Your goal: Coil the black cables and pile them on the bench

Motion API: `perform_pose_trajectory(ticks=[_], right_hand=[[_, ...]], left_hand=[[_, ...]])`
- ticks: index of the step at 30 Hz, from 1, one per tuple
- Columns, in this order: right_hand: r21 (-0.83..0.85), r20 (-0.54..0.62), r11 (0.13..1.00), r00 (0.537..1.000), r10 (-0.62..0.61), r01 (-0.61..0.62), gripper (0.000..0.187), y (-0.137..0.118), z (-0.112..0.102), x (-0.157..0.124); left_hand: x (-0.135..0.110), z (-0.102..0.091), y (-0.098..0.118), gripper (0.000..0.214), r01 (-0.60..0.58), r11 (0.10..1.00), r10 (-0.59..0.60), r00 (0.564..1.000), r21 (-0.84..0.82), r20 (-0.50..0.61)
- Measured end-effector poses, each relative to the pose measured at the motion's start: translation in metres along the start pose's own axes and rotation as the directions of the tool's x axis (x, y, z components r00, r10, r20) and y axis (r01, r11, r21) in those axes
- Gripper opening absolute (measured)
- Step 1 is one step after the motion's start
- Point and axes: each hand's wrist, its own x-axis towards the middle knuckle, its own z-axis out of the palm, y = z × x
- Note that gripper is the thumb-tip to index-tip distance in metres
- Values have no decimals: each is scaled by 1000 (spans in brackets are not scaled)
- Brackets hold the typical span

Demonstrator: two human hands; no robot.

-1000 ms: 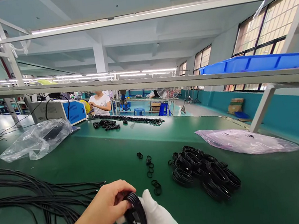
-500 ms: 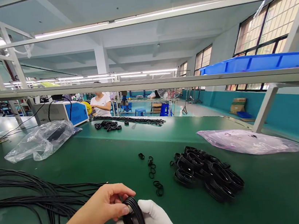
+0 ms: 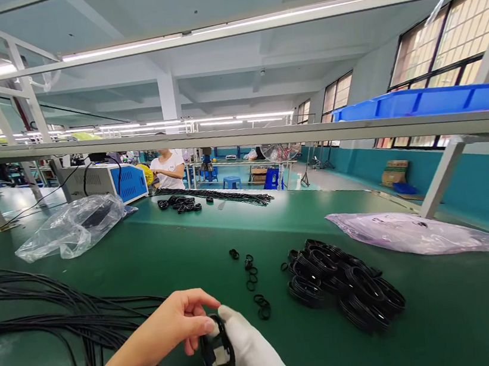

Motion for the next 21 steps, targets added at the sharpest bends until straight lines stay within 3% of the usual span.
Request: perform_pose_trajectory(ticks=[2, 4, 7, 9, 11, 15, 21], right_hand=[[-308, -164, 950, 981, -101, 46, 82, 2, 1, 0], [-472, -202, 880, 965, -170, 56, 76, 5, 2, -2], [-301, -45, 946, 989, -138, 118, 50, 4, 1, -5], [-97, 102, 988, 988, -114, 124, 48, 1, -1, -6], [-38, 176, 993, 979, -104, 112, 46, -2, -3, -7], [-120, 166, 986, 982, -96, 116, 45, -3, 0, -8], [-201, 91, 977, 994, -60, 77, 47, -4, 8, -11]], left_hand=[[4, 5, -2, 28, 13, 996, -6, 997, 88, -83], [7, 10, -5, 23, 22, 989, 3, 986, 144, -168], [5, 14, -9, 20, 7, 991, 25, 973, 134, -230], [0, 16, -13, 21, 3, 997, 15, 974, 79, -226], [-6, 20, -19, 19, 21, 999, -30, 977, -44, -210], [-14, 30, -33, 27, 54, 961, -120, 965, -272, -231], [-19, 38, -44, 28, -30, 929, -18, 992, -369, -126]])
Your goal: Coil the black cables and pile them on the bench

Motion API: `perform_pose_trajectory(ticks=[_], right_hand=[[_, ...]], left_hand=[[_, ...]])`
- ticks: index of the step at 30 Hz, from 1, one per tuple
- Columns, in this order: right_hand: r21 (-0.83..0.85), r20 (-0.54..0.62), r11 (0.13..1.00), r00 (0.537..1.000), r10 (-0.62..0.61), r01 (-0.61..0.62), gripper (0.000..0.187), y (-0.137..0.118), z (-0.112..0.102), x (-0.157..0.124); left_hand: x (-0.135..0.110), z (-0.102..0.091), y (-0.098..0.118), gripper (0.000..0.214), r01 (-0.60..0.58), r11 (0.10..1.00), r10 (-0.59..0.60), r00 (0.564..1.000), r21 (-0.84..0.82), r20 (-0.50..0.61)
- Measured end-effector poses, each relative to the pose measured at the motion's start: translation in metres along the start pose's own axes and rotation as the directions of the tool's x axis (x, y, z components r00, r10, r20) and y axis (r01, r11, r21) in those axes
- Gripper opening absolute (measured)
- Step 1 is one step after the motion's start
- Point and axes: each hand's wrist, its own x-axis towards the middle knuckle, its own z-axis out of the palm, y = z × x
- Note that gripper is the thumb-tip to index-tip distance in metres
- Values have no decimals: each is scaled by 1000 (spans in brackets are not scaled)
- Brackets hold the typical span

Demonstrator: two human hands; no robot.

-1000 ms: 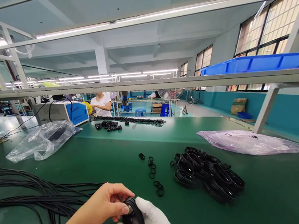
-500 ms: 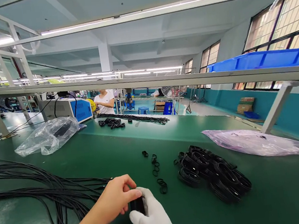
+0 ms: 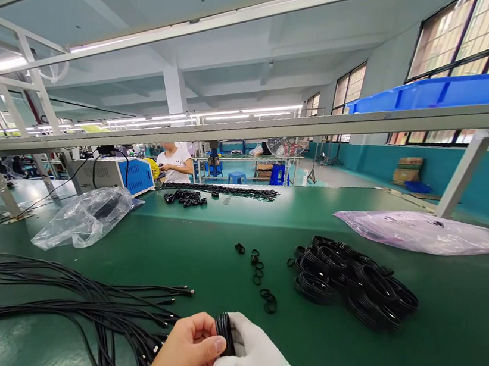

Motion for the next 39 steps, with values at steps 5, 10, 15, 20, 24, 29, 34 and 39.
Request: perform_pose_trajectory(ticks=[5, 10, 15, 20, 24, 29, 34, 39], right_hand=[[125, 73, 990, 995, 63, -72, 53, -2, -1, -3], [204, 119, 978, 993, 25, -49, 44, -2, -3, -5], [190, 42, 980, 998, 52, -60, 45, -1, -4, -3], [269, 81, 960, 995, 57, -77, 44, 0, 0, -2], [191, 107, 979, 993, 45, -65, 55, 3, 2, -1], [319, 182, 943, 982, 43, -100, 47, 6, -9, -3], [446, 233, 888, 972, 6, -113, 66, 10, -23, -8], [-47, -176, 999, 984, -25, 17, 69, -8, -34, -10]], left_hand=[[1, -3, 4, 35, 50, 994, -40, 994, -95, 103], [8, -2, 7, 33, 55, 997, -47, 990, -53, 131], [8, 0, 14, 22, 56, 966, -51, 998, 251, -25], [-3, -4, 16, 40, -263, 606, 429, 903, 751, -30], [0, -5, 5, 37, -361, 543, 500, 864, 758, 54], [11, -5, 20, 29, -286, 692, 395, 919, 663, -16], [13, -22, 45, 29, -193, 878, 249, 966, 438, -74], [21, -46, 7, 31, -149, 804, 237, 968, 576, -80]])
